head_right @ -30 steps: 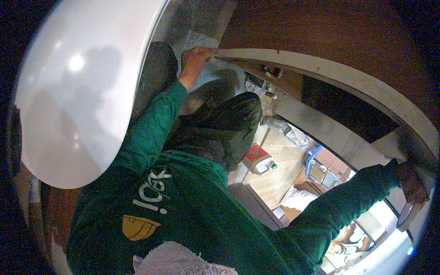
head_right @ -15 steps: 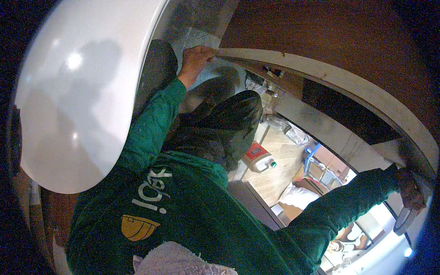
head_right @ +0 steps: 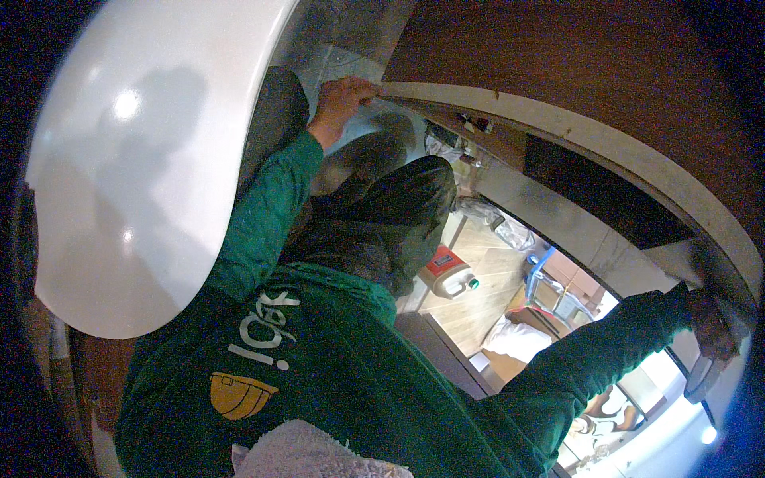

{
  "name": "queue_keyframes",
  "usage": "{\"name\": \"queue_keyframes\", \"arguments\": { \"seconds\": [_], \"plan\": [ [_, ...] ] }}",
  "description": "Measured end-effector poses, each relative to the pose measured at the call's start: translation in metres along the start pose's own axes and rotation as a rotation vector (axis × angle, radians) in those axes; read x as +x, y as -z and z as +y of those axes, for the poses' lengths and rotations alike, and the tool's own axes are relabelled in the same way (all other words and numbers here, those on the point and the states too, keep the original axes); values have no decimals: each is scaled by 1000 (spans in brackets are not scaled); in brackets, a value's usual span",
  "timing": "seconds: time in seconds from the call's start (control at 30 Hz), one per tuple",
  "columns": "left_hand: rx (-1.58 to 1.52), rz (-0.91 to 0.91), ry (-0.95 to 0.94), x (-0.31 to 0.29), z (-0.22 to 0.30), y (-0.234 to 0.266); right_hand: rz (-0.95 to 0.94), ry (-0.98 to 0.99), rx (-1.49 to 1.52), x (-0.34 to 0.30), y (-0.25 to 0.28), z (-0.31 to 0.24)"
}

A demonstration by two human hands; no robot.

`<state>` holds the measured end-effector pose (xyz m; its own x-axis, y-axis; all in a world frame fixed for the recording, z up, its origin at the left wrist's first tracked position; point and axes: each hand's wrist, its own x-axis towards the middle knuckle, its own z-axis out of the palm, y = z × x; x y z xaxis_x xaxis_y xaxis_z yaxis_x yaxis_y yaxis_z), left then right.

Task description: The person applies adhesive tape along the edge of a wooden cabinet door. They use a brush to spread a substance on the tape and then press it into place.

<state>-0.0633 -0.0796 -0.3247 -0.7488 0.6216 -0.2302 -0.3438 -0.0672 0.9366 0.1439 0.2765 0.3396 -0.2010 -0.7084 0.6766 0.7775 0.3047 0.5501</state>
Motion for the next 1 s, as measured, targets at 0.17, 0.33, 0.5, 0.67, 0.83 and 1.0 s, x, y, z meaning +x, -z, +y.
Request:
{"name": "queue_keyframes", "arguments": {
  "seconds": [0.17,0.33,0.5,0.67,0.83,1.0],
  "plan": [
    [-97,18,45,-7,15,1,-13,37,-162,-9,-5,10],
    [-190,18,72,-7,20,3,-30,230,-859,-22,-22,45],
    [-198,-5,195,-9,20,6,-100,109,-728,-12,-17,49],
    [-318,3,171,-5,1,4,-106,-81,-115,-2,8,4],
    [664,-50,-294,9,-22,15,-72,-79,-34,0,13,-18],
    [598,251,-206,-20,-5,0,-60,-73,-2,-3,13,-17]
  ]
}}
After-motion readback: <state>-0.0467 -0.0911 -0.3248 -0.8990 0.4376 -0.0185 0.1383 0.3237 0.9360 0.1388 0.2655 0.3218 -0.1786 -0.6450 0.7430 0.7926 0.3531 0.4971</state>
